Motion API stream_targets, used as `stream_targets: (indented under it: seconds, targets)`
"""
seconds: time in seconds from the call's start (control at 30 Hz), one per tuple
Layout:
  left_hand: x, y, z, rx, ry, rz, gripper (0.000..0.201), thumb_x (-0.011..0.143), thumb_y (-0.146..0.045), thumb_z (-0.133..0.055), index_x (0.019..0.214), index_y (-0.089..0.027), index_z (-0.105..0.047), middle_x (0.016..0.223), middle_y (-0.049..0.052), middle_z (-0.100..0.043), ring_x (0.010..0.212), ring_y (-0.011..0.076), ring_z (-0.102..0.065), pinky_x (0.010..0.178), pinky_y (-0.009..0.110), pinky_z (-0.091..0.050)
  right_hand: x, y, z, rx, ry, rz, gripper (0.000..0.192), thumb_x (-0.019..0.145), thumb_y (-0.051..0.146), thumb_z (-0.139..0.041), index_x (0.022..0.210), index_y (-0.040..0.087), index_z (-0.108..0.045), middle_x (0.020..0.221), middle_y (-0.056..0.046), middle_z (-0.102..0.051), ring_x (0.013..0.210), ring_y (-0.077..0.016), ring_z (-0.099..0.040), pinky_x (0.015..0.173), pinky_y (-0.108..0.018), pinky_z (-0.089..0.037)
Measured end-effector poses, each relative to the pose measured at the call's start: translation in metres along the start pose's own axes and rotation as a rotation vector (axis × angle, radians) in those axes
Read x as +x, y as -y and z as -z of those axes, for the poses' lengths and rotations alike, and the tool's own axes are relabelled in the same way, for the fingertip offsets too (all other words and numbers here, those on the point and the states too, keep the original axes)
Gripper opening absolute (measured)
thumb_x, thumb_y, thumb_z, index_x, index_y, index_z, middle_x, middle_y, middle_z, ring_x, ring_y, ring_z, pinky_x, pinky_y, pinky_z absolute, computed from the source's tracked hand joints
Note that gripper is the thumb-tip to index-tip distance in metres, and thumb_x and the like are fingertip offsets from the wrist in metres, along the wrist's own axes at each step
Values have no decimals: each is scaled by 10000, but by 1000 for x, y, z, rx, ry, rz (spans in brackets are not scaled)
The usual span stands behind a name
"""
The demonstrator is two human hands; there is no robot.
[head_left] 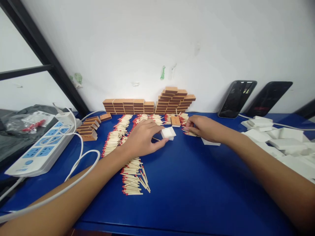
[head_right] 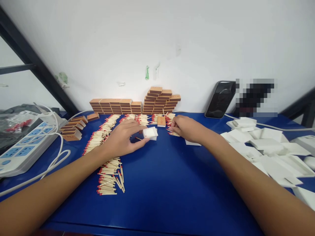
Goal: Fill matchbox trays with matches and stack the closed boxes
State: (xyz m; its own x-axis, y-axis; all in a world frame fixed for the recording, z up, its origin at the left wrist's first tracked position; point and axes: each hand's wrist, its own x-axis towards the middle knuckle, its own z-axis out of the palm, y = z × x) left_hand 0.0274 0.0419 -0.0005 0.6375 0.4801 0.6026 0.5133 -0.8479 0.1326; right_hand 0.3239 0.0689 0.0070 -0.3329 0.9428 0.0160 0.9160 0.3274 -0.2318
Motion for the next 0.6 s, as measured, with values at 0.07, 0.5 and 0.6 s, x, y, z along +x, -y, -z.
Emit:
stream_targets:
  seconds: [0.07, 0.5, 0.6]
  targets:
    - [0, 0, 1, -5, 6, 8, 243, 974, -404, -704, 1046, -176, -748, 848, 62, -726, 831, 225, -656, 788, 381, -523, -1, 3, 2, 25, 21, -21, 255, 962, 428, -540, 881, 217, -658, 917, -84, -737, 791, -228, -646, 698, -320, -441]
    - [0, 0, 1, -10, 15, -8, 252, 984, -409, -691, 1038, -170, -750, 850, 68, -718, 835, 224, -649, 775, 374, -517, -3, 1, 2, -13, 45, -46, 295, 960, 478, -547, 836, 226, -638, 853, -74, -738, 733, -224, -635, 653, -327, -431]
    - [0, 1, 1, -8, 14, -4, 258, 988, -413, -688, 1053, -170, -747, 872, 76, -732, 851, 229, -655, 781, 378, -521, -3, 3, 3, -9, 38, -21, 291, 970, 453, -522, 839, 222, -640, 881, -86, -746, 758, -231, -643, 671, -331, -444]
